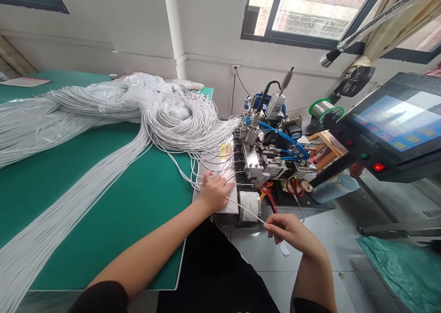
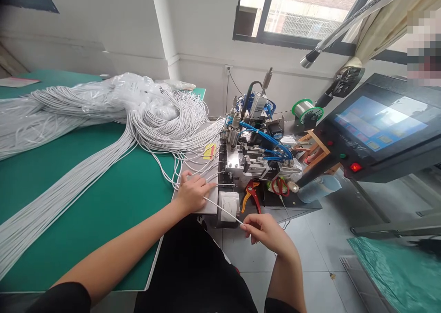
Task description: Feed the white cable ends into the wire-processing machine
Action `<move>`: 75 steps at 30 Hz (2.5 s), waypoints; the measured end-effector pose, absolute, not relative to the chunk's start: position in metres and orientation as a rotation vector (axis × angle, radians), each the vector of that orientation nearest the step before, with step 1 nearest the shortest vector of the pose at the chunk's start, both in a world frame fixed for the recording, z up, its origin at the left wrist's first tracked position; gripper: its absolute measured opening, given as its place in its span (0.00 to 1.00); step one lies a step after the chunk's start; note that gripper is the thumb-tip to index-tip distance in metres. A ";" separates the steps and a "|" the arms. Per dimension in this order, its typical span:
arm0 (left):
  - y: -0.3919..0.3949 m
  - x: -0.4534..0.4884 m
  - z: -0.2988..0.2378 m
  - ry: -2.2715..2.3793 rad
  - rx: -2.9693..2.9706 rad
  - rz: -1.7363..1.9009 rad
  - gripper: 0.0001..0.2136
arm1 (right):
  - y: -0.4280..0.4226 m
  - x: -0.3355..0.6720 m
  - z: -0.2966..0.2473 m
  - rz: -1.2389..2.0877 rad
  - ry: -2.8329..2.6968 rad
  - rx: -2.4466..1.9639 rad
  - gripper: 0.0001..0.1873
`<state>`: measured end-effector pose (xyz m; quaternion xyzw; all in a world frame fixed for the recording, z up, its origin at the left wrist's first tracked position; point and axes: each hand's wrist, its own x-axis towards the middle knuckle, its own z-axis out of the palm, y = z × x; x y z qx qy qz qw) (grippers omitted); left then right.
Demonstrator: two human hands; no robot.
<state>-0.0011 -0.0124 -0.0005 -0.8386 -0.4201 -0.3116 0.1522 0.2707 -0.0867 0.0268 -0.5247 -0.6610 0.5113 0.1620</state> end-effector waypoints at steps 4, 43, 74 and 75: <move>-0.012 -0.001 0.000 -1.238 -2.401 -0.884 0.10 | -0.081 0.274 0.028 1.282 -1.777 -1.478 0.17; -0.007 0.002 -0.002 -1.094 -2.479 -0.855 0.11 | -0.030 0.220 0.002 1.042 -1.146 -1.277 0.17; -0.002 -0.001 -0.005 -1.125 -2.524 -0.766 0.14 | 0.002 0.238 -0.022 0.905 -1.626 -1.310 0.14; -0.002 0.000 -0.004 -1.122 -2.522 -0.769 0.14 | 0.001 0.237 -0.022 0.907 -1.606 -1.295 0.14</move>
